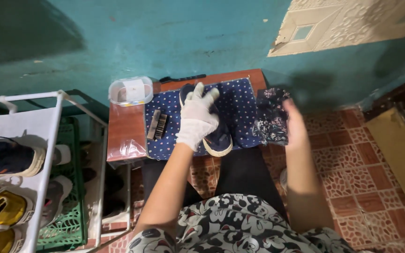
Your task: The person cleans a dark blue sneaker with an orange logo using a dark patterned cloth. They wipe the upper, sides, and sole of the shoe while holding it with gloved hands. A brush and a container are visible on the table but are not used during the clip.
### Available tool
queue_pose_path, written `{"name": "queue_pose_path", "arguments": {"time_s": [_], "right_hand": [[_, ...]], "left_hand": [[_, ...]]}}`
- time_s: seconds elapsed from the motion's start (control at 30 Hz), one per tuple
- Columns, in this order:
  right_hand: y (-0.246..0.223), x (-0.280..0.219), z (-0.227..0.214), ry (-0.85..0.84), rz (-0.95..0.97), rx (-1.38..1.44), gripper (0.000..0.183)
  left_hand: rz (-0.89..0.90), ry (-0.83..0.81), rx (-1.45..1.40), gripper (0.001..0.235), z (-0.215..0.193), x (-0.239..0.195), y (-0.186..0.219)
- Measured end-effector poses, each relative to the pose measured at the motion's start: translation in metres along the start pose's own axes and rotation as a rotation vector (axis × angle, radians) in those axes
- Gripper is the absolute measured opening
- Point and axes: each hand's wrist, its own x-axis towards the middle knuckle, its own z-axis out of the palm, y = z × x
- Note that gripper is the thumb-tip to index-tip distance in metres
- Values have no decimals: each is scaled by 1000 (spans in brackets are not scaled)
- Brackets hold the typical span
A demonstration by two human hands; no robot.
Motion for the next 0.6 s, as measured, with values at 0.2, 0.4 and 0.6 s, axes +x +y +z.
{"name": "queue_pose_path", "arguments": {"time_s": [0.2, 0.4, 0.6], "right_hand": [[55, 131, -71, -104, -147, 69, 38], [42, 115, -49, -79, -359, -198, 39], [68, 135, 43, -344, -829, -734, 34]], "left_hand": [[-165, -205, 300, 50, 0, -2, 41], [315, 299, -433, 40, 44, -4, -22], [422, 350, -701, 44, 51, -7, -67]]}}
